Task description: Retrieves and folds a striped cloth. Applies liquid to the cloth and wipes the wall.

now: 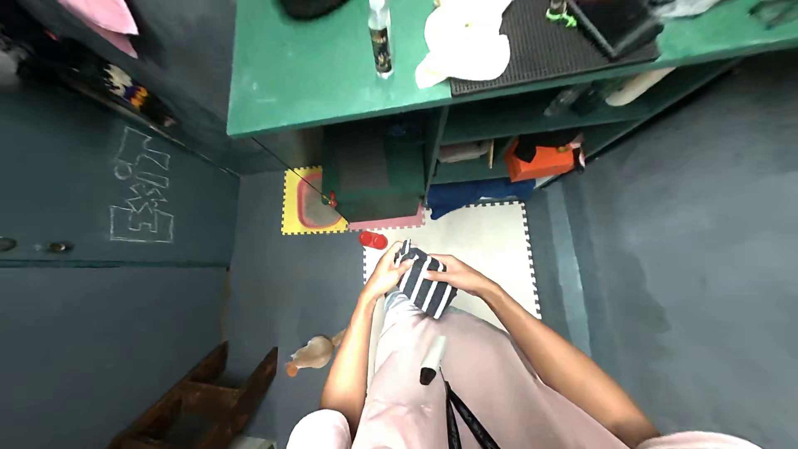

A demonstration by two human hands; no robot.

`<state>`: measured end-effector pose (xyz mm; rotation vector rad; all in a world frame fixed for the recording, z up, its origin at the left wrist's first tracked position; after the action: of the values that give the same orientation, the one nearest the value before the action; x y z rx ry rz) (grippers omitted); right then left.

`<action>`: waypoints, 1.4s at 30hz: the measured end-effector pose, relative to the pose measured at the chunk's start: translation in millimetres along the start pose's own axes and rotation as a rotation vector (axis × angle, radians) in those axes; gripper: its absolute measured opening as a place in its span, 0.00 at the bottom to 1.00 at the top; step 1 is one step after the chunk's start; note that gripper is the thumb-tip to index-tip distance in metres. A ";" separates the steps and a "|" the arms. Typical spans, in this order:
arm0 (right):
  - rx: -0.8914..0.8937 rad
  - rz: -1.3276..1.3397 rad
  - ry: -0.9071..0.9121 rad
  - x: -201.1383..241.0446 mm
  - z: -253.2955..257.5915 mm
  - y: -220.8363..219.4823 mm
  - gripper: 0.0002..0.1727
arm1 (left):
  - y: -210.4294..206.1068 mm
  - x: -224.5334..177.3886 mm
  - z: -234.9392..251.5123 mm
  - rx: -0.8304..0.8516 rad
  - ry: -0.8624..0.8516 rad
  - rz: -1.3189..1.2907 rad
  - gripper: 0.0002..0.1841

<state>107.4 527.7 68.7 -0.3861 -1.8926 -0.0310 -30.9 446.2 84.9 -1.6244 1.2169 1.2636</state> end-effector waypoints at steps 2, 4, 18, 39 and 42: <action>0.014 0.005 -0.006 19.1 0.3 2.8 0.25 | 1.6 -14.6 -1.5 -0.017 0.042 -0.117 0.22; 0.035 0.035 0.026 48.4 5.0 4.0 0.26 | 17.4 -38.8 2.0 -0.096 0.031 -0.149 0.21; -0.791 -0.364 0.424 363.0 145.9 38.7 0.26 | 241.4 -298.4 110.7 -0.572 -0.445 0.098 0.27; -0.689 -0.448 0.616 379.8 153.0 6.4 0.24 | 196.8 -379.6 132.2 0.063 -0.659 0.112 0.24; -0.467 -0.209 0.666 376.9 156.0 -13.7 0.22 | 173.7 -374.7 128.4 0.196 -0.528 -0.122 0.27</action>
<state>-151.5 641.5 363.0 -0.4234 -1.2403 -0.6699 -258.1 605.6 416.5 -1.1081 0.8654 1.3360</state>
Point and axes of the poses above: each hand's wrist, its own z-axis towards the middle knuckle, its own y-axis out of the back of the hand, x = y × z, the point moved 8 cm from there along z, towards the middle knuckle, and after that the axes turned 4 degrees about -z, right-handed, at the moved point
